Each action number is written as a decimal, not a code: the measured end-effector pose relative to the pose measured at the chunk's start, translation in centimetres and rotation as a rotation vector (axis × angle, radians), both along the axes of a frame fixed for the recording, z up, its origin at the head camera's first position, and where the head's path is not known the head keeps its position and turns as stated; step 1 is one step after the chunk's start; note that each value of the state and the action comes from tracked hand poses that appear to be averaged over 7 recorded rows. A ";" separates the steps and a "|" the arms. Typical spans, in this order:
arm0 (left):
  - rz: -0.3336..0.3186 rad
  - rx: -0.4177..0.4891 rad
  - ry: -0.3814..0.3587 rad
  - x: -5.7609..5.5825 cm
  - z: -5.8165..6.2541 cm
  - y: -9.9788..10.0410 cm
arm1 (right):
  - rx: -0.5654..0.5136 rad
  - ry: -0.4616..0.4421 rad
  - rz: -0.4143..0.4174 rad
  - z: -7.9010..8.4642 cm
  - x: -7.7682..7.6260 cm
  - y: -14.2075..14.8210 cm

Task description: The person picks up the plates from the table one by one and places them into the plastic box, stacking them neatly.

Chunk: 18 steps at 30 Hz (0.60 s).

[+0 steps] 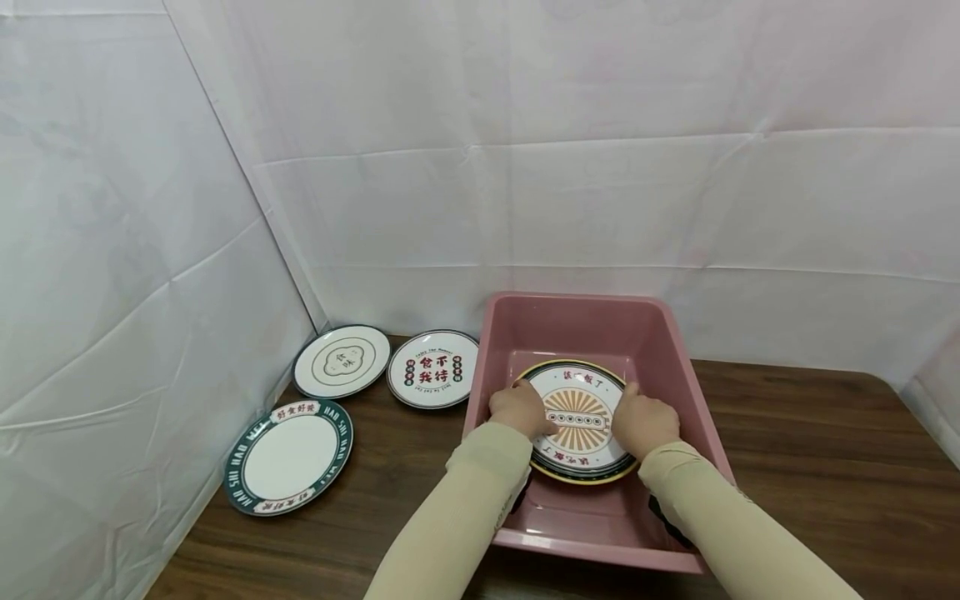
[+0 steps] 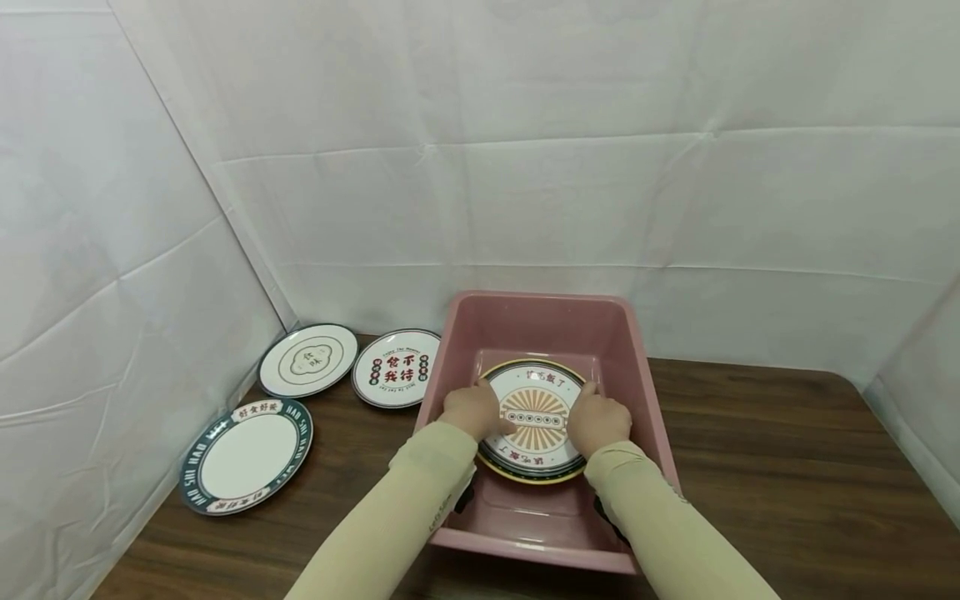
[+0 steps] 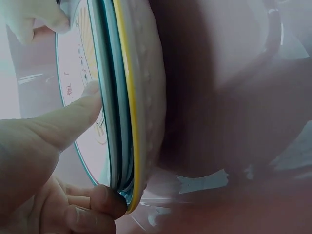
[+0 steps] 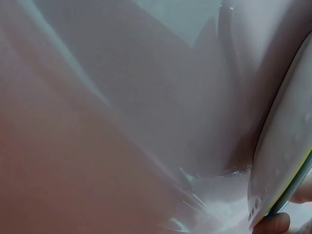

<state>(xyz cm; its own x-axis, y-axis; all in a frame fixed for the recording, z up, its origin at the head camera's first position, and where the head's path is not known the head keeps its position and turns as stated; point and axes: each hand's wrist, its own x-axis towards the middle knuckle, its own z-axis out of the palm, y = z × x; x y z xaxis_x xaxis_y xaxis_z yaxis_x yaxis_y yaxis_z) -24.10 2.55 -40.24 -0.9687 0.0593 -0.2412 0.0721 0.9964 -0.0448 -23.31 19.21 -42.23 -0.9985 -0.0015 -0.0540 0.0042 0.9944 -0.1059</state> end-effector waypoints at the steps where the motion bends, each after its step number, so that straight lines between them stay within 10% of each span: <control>1: 0.000 0.004 0.002 0.0 0.0 0.0 | -0.002 -0.001 -0.004 0.0 0.0 0.0; 18: -0.003 0.017 0.076 -0.7 1.1 0.1 | -0.046 0.012 -0.006 3.0 -0.5 0.6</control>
<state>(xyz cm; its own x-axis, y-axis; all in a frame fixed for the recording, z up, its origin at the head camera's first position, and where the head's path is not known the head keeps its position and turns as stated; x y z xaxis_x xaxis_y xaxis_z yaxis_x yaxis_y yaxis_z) -24.84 2.61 -39.13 -0.9840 0.0658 -0.1657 0.0722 0.9968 -0.0332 -23.82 19.85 -39.27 -0.9991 0.0020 -0.0417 0.0082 0.9885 -0.1512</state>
